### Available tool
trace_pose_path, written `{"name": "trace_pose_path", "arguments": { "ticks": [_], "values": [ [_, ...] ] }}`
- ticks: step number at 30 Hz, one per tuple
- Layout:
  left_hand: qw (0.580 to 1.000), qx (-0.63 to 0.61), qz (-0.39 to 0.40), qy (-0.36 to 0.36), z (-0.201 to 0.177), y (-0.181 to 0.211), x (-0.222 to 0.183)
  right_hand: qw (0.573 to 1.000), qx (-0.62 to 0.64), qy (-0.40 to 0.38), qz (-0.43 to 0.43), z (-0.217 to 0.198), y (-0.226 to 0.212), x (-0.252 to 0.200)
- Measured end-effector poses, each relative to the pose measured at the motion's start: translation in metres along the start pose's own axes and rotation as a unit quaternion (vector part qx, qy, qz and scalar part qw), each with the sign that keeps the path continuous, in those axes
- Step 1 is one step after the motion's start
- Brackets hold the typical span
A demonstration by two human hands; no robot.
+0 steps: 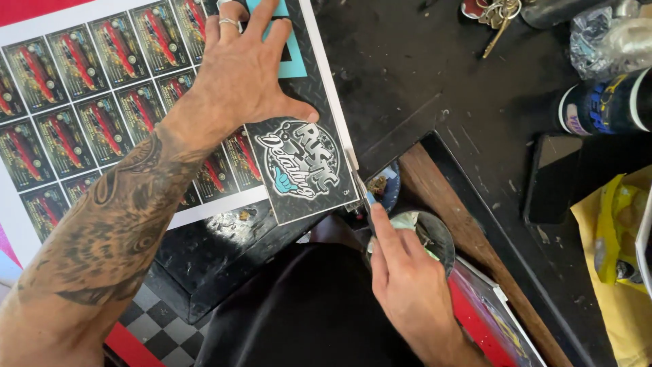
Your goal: The person uses a utility knife to cut a sticker from a sheet on a desk. They then walk to a tool cart, open a drawer, and replace the knife blade with a fresh one from a pack before returning to the desk.
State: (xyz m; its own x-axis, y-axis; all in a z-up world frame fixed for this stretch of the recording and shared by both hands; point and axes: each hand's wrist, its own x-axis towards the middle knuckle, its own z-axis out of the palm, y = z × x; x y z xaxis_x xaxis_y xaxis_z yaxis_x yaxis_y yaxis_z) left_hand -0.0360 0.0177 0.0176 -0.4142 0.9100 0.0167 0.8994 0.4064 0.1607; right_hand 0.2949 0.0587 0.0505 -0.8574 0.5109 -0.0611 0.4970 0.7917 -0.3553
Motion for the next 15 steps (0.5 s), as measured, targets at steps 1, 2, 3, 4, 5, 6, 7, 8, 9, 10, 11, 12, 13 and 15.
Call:
{"name": "trace_pose_path", "arguments": {
  "ticks": [1, 2, 3, 4, 5, 6, 7, 8, 9, 10, 11, 12, 13, 15],
  "values": [
    [1.000, 0.000, 0.002, 0.000, 0.000, 0.000, 0.000, 1.000, 0.000, 0.001, 0.001, -0.002, 0.001, -0.006],
    [1.000, 0.008, 0.007, 0.009, 0.001, 0.000, 0.000, 1.000, -0.012, -0.005, 0.011, -0.004, 0.002, -0.011],
    [1.000, 0.015, 0.012, 0.017, 0.001, -0.001, -0.001, 0.999, -0.023, -0.011, 0.020, -0.006, 0.002, -0.017],
    [1.000, 0.016, 0.012, 0.019, 0.001, -0.001, -0.001, 1.000, -0.023, -0.010, 0.019, -0.007, 0.005, -0.021],
    [1.000, 0.014, 0.006, 0.010, 0.000, 0.000, 0.000, 0.999, -0.027, -0.020, 0.028, -0.009, 0.007, -0.025],
    [1.000, 0.012, 0.002, 0.000, 0.000, 0.000, 0.000, 0.998, -0.030, -0.030, 0.037, -0.010, 0.009, -0.030],
    [1.000, 0.012, 0.002, 0.002, 0.004, -0.002, -0.001, 0.998, -0.030, -0.029, 0.037, -0.013, 0.016, -0.035],
    [1.000, 0.018, 0.016, 0.019, 0.007, -0.005, -0.002, 0.998, -0.007, -0.037, 0.058, -0.015, 0.024, -0.038],
    [0.999, 0.024, 0.029, 0.036, 0.010, -0.008, -0.003, 0.996, 0.016, -0.045, 0.079, -0.018, 0.031, -0.042],
    [0.999, 0.025, 0.026, 0.037, 0.012, -0.009, -0.005, 0.996, 0.016, -0.046, 0.075, -0.027, 0.025, -0.031],
    [0.998, 0.035, 0.036, 0.049, 0.015, -0.011, -0.008, 0.992, 0.059, 0.013, 0.107, -0.036, 0.019, -0.020],
    [0.996, 0.045, 0.051, 0.062, 0.017, -0.013, -0.008, 0.982, 0.102, 0.074, 0.140, -0.044, 0.013, -0.009],
    [0.996, 0.047, 0.050, 0.064, 0.016, -0.011, -0.011, 0.982, 0.103, 0.076, 0.139, -0.037, 0.010, 0.009],
    [0.998, -0.008, 0.037, 0.057, 0.013, -0.008, -0.015, 0.927, 0.301, 0.024, 0.222, -0.023, 0.002, 0.044]
  ]
}}
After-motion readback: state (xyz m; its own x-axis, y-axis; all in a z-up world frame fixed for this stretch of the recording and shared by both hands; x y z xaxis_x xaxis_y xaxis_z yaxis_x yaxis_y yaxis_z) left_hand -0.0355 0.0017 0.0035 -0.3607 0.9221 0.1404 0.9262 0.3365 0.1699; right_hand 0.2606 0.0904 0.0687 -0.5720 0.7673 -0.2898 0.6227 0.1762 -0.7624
